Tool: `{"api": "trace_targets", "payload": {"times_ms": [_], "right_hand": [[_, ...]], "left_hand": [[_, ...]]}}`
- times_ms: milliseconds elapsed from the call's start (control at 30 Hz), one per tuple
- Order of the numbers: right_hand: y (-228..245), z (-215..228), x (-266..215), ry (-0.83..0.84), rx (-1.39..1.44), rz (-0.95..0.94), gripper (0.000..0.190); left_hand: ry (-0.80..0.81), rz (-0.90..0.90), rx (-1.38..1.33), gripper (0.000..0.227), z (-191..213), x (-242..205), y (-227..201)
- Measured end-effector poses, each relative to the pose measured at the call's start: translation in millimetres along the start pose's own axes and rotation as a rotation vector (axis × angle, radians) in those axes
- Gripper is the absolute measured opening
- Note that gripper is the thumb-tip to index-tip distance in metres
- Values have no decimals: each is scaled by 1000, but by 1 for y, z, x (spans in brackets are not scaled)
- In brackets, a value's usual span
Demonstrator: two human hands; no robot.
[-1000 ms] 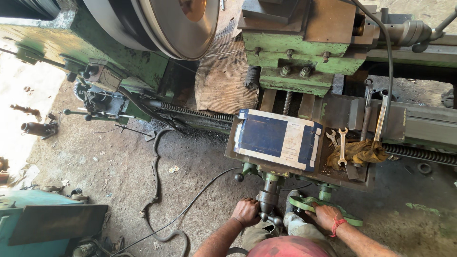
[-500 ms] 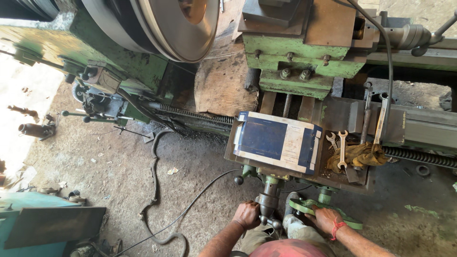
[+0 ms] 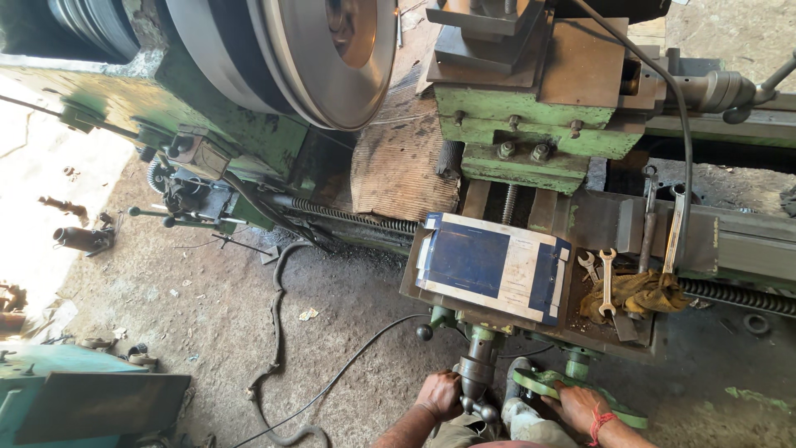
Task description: The person operates a metal lathe by turning a green handwheel with the right hand and adjusting a lever with the left hand. The lathe spindle rotates continuously while the operator makes small adjustments to the machine controls.
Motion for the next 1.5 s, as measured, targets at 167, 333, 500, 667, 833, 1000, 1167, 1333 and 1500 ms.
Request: {"api": "trace_targets", "payload": {"times_ms": [167, 333, 500, 667, 833, 1000, 1167, 1333, 1500], "right_hand": [[2, 0, -1, -17, 8, -6, 56], [1, 2, -2, -12, 1, 2, 57], [0, 1, -2, -31, -9, 23, 57], [-3, -2, 2, -20, -14, 43, 56], [-4, -4, 2, -60, -24, 61, 54], [-3, -7, 4, -72, -40, 62, 54], [-4, -5, 4, -74, -42, 64, 54], [-1, -6, 6, -72, -39, 72, 55], [-6, -14, 9, -55, -10, 69, 55]], "left_hand": [[10, 12, -14, 28, -3, 0, 2], [39, 172, 51, 42, -8, 1, 0], [114, 479, -109, 75, -9, -16, -23], [221, 720, -221, 127, 11, -9, -74], [239, 786, -38, 143, 35, -6, -102], [140, 693, -131, 117, 32, -12, -96], [52, 585, -168, 107, 27, -13, -84], [52, 550, -212, 98, 33, -17, -78], [40, 566, -317, 74, 41, -22, -76]]}}
Point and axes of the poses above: each hand's wrist, its own x-axis towards the middle knuckle, its own z-axis out of the back of the hand, y = z × x, the point moved 6 cm from there along x, towards the middle knuckle, and after that the axes turned 13 degrees about y, right-handed, at the moved point
